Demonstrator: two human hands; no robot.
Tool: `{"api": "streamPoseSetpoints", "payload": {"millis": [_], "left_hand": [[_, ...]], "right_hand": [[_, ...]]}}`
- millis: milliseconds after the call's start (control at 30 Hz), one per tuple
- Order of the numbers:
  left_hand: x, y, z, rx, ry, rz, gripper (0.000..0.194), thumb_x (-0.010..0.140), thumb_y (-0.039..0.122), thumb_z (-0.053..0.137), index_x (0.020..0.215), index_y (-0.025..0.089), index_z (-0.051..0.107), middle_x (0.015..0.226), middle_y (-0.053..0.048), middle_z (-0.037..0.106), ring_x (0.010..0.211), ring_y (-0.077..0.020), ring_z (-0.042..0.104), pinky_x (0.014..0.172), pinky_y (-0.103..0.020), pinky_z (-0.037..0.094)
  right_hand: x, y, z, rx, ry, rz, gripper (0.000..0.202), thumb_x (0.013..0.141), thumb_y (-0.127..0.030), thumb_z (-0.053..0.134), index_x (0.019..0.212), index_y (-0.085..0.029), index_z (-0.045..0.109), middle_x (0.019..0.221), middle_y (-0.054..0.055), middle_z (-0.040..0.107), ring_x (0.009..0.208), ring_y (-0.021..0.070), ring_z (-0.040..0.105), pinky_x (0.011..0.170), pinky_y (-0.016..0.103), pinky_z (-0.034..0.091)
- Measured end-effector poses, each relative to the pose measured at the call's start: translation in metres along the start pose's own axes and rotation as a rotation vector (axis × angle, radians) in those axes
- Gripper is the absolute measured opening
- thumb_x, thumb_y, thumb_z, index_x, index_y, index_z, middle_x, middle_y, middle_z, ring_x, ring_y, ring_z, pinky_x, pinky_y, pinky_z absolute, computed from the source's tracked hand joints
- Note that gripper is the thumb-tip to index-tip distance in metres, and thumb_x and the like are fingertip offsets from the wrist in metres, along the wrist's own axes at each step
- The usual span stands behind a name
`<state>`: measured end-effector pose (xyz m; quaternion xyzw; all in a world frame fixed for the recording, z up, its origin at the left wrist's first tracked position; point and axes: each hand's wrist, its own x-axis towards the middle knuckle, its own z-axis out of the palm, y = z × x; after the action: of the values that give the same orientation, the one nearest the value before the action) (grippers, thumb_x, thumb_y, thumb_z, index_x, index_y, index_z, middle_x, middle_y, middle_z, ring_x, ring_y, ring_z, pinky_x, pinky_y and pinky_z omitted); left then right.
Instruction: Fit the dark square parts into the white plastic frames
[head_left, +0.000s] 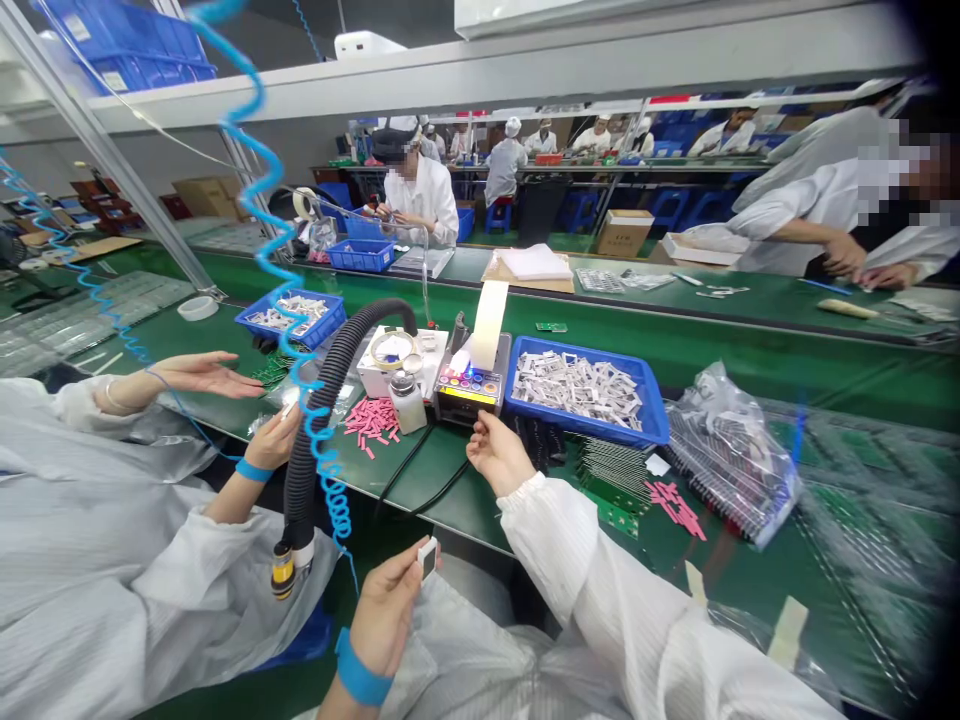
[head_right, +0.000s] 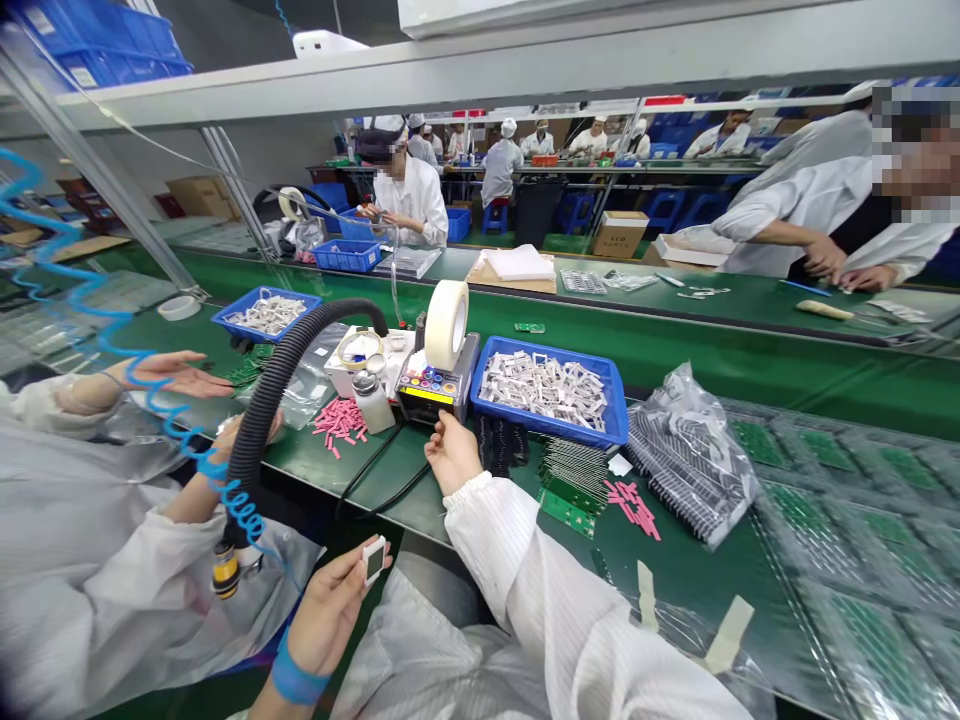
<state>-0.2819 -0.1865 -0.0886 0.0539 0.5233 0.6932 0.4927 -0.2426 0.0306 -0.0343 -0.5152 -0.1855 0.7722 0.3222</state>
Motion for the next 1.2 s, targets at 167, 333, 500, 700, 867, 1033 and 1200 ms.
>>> {"api": "streamPoseSetpoints", "payload": {"millis": [167,333,500,700,867,1033,1200], "left_hand": [[-0.002,-0.004,-0.005,-0.005,0.038,0.02,0.037,0.053,0.035,0.081,0.085,0.019,0.075,0.093,-0.014,0.074,0.089,-0.0275,0.068,0.094,-0.044,0.046],[0.007,-0.007,-0.014,-0.091,0.14,0.058,0.036,0.051,0.035,0.082,0.083,0.02,0.075,0.093,-0.009,0.075,0.09,-0.0234,0.068,0.097,-0.04,0.045],[0.013,-0.006,-0.017,-0.121,0.184,0.043,0.038,0.048,0.032,0.084,0.082,0.019,0.075,0.089,-0.008,0.075,0.086,-0.0215,0.069,0.099,-0.04,0.044],[0.013,-0.014,-0.002,-0.06,0.123,-0.015,0.038,0.051,0.033,0.083,0.084,0.017,0.074,0.09,-0.01,0.075,0.087,-0.0231,0.069,0.098,-0.041,0.045],[0.016,-0.027,0.011,0.0,0.029,-0.091,0.037,0.053,0.032,0.082,0.087,0.019,0.074,0.094,-0.009,0.074,0.091,-0.0232,0.068,0.099,-0.039,0.044],[0.02,-0.036,0.03,0.062,-0.021,-0.097,0.039,0.053,0.034,0.081,0.087,0.017,0.074,0.092,-0.011,0.075,0.091,-0.027,0.068,0.101,-0.047,0.041],[0.021,-0.04,0.045,0.083,-0.084,-0.109,0.037,0.056,0.034,0.08,0.088,0.018,0.074,0.094,-0.011,0.074,0.091,-0.0259,0.068,0.101,-0.046,0.041]], "right_hand": [[-0.009,0.009,0.006,-0.09,-0.075,-0.059,0.024,0.09,-0.033,0.05,0.104,-0.014,0.055,0.092,0.003,0.059,0.07,0.01,0.058,0.059,0.025,0.05],[-0.079,0.036,-0.018,-0.287,-0.4,-0.06,0.01,0.074,-0.022,0.065,0.073,-0.015,0.059,0.054,-0.007,0.046,0.041,0.0036,0.037,0.038,0.017,0.027],[-0.128,0.019,-0.093,-0.895,-1.11,-0.282,0.006,0.067,-0.013,0.062,0.063,-0.016,0.059,0.063,-0.004,0.053,0.059,0.0084,0.047,0.058,0.022,0.038],[-0.099,-0.021,-0.19,-1.151,-0.455,-0.453,0.013,0.074,-0.025,0.049,0.063,-0.018,0.052,0.063,-0.001,0.052,0.061,0.0115,0.047,0.059,0.024,0.037],[-0.115,-0.057,-0.271,-1.308,-0.198,-0.388,0.012,0.073,-0.026,0.05,0.065,-0.019,0.053,0.058,-0.003,0.052,0.053,0.0108,0.045,0.052,0.023,0.034],[-0.127,-0.044,-0.328,-1.69,0.124,-0.365,0.016,0.076,-0.02,0.046,0.065,-0.02,0.058,0.067,0.0,0.066,0.058,0.0137,0.057,0.056,0.023,0.039],[-0.11,0.001,-0.349,-1.81,0.354,-0.387,0.022,0.086,-0.026,0.041,0.085,-0.02,0.063,0.081,0.005,0.071,0.069,0.0193,0.064,0.059,0.026,0.039]]}}
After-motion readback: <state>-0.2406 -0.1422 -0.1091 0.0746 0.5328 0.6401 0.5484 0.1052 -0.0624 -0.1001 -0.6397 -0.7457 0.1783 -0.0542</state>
